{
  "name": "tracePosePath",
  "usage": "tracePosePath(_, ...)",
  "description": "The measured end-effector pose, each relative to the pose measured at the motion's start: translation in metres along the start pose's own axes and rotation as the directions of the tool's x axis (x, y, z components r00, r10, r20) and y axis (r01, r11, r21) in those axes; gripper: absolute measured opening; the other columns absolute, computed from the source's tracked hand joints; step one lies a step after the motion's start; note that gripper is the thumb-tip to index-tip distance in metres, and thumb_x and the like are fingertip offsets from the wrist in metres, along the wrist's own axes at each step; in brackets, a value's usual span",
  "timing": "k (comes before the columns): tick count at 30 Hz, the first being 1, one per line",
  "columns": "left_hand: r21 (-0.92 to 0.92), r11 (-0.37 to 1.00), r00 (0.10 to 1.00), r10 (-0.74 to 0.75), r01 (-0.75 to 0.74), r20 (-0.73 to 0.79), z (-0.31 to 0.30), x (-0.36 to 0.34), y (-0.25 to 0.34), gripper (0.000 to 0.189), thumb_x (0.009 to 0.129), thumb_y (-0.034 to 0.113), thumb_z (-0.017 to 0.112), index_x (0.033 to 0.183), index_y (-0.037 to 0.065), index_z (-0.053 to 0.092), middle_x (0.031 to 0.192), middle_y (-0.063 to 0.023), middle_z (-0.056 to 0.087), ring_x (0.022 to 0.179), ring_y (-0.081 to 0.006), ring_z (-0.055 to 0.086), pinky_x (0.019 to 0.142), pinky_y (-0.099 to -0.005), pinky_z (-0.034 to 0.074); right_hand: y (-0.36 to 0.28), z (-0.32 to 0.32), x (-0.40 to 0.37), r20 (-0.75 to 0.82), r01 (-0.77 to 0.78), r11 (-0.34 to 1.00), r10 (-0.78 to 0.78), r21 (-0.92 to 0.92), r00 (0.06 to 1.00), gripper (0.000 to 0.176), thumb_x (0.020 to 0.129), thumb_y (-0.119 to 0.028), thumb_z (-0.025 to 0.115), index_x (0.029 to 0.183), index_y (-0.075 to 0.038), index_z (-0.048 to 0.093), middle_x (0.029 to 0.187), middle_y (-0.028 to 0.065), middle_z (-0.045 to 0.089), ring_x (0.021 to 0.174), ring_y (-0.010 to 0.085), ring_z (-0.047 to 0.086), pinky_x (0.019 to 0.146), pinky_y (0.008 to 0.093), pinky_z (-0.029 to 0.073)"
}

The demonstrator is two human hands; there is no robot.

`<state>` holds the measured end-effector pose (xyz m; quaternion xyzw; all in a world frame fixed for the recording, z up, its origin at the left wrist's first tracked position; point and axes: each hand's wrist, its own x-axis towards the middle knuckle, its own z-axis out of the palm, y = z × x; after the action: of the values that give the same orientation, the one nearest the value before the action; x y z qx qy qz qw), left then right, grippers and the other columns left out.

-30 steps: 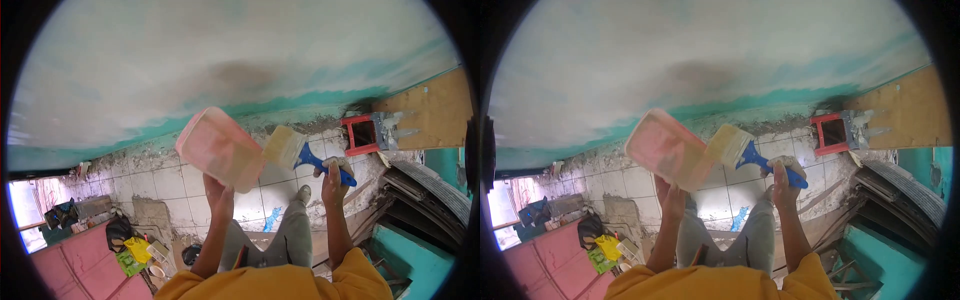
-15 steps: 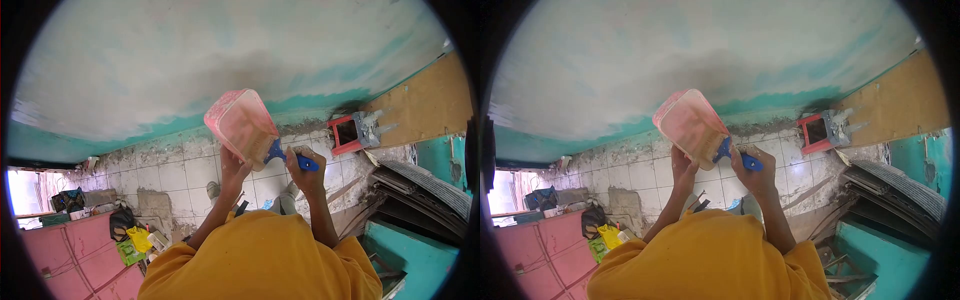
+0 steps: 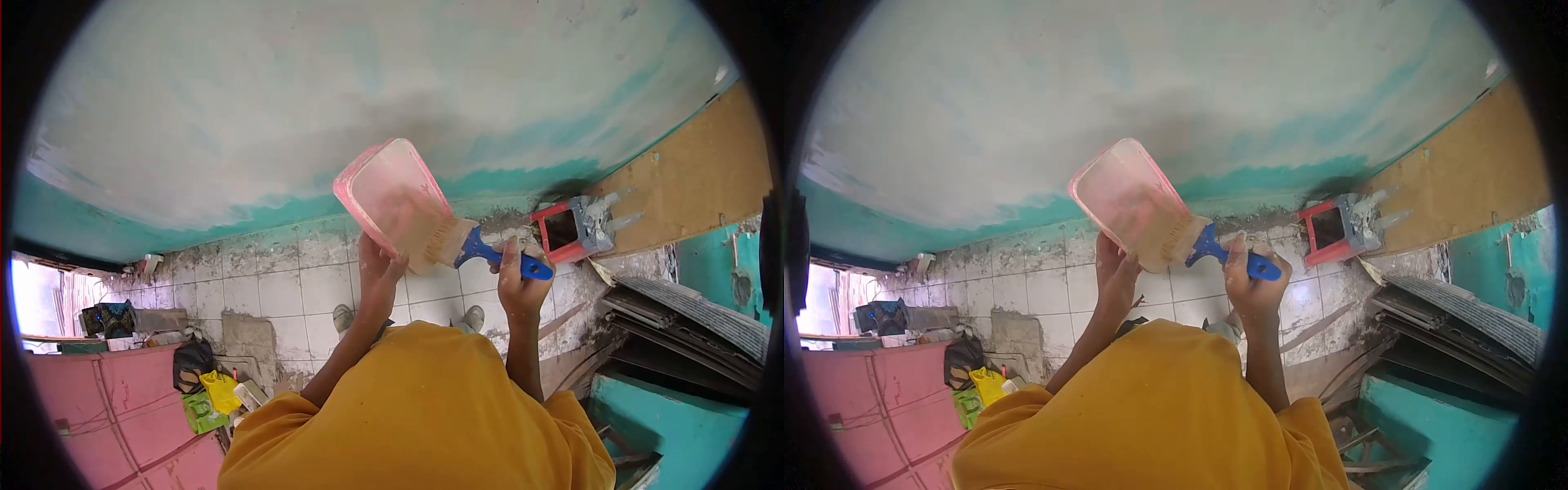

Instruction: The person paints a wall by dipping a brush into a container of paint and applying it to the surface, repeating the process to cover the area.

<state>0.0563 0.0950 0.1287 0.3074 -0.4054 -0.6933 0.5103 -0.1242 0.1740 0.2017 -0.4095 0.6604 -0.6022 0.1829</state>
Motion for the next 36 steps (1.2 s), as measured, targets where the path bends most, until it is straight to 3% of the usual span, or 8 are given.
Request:
tracePosePath(3,-0.01,1.0,1.0,-0.004,0.005,0.022,0.0,0.002,0.001,0.069,0.083,0.02,0.065,0.136,0.002,0.024,0.132,-0.0102,0.037,0.121,-0.02,0.038,0.097,-0.0342,0.036,-0.003,-0.001,0.005,-0.063,0.036,0.999,-0.034,0.032,0.997,0.023,0.09,-0.011,0.058,0.072,0.004,0.063,0.056,0.0049,0.06,0.051,0.0079,0.056,0.049,0.0216,0.042)
tracePosePath(15,-0.098,0.995,0.999,-0.031,0.033,0.02,-0.012,-0.007,0.016,0.069,0.084,0.018,0.065,0.136,0.001,0.024,0.135,-0.0119,0.036,0.127,-0.0229,0.035,0.101,-0.0377,0.034,0.003,0.005,0.016,-0.196,0.103,0.993,-0.089,0.064,0.977,0.025,0.095,-0.017,0.051,0.079,0.002,0.057,0.066,0.0052,0.057,0.05,0.0113,0.053,0.047,0.024,0.043)
tracePosePath(21,-0.107,0.994,0.999,-0.026,0.028,0.02,-0.044,-0.01,0.019,0.07,0.083,0.018,0.065,0.137,0.002,0.022,0.135,-0.0116,0.035,0.127,-0.0235,0.034,0.101,-0.0378,0.035,0.022,0.026,0.024,-0.305,0.055,0.976,0.011,0.209,0.952,0.029,0.096,-0.023,0.05,0.086,0.003,0.059,0.072,0.0075,0.06,0.057,0.0133,0.056,0.052,0.0265,0.046)
tracePosePath(24,-0.077,0.997,0.999,-0.034,0.031,-0.041,-0.074,-0.002,0.018,0.069,0.083,0.017,0.064,0.137,0.002,0.023,0.134,-0.0106,0.036,0.127,-0.023,0.035,0.101,-0.038,0.035,0.053,0.05,0.023,-0.313,-0.027,0.958,0.12,0.285,0.942,0.033,0.097,-0.03,0.047,0.096,0.001,0.06,0.083,0.007,0.063,0.065,0.014,0.059,0.058,0.0282,0.048)
tracePosePath(26,0.003,0.997,0.986,-0.078,0.079,-0.147,-0.091,0.0,0.025,0.069,0.082,0.017,0.064,0.137,0.003,0.024,0.134,-0.0098,0.037,0.127,-0.0228,0.036,0.102,-0.0382,0.035,0.073,0.068,0.023,-0.179,-0.217,0.876,0.318,0.431,0.931,0.034,0.097,-0.03,0.046,0.101,0.0,0.061,0.087,0.0084,0.065,0.068,0.0134,0.06,0.063,0.028,0.05)
tracePosePath(27,0.036,0.995,0.978,-0.081,0.09,-0.193,-0.099,0.003,0.022,0.07,0.081,0.017,0.064,0.137,0.003,0.024,0.133,-0.0094,0.037,0.126,-0.0223,0.036,0.102,-0.0376,0.034,0.088,0.078,0.022,-0.154,-0.284,0.881,0.362,0.377,0.919,0.034,0.097,-0.029,0.046,0.108,-0.001,0.061,0.09,0.0092,0.066,0.071,0.0131,0.062,0.067,0.0268,0.05)
tracePosePath(31,0.122,0.988,0.979,-0.074,0.098,-0.189,-0.156,0.014,-0.022,0.072,0.08,0.018,0.066,0.137,0.004,0.025,0.132,-0.0083,0.038,0.125,-0.0206,0.037,0.102,-0.0366,0.033,0.191,0.127,0.021,-0.024,-0.477,0.763,0.54,0.436,0.841,0.035,0.095,-0.028,0.053,0.115,0.001,0.058,0.098,0.0081,0.065,0.084,0.0157,0.064,0.074,0.0268,0.051)
tracePosePath(36,-0.07,0.995,0.935,-0.097,0.078,-0.34,-0.176,0.025,-0.068,0.076,0.079,0.014,0.071,0.137,0.006,0.024,0.131,-0.0063,0.038,0.122,-0.0177,0.039,0.102,-0.035,0.034,0.342,0.198,0.036,0.0,-0.579,0.646,0.667,0.498,0.745,0.041,0.093,-0.029,0.057,0.12,0.002,0.053,0.11,0.0104,0.061,0.1,0.0184,0.061,0.087,0.0303,0.049)
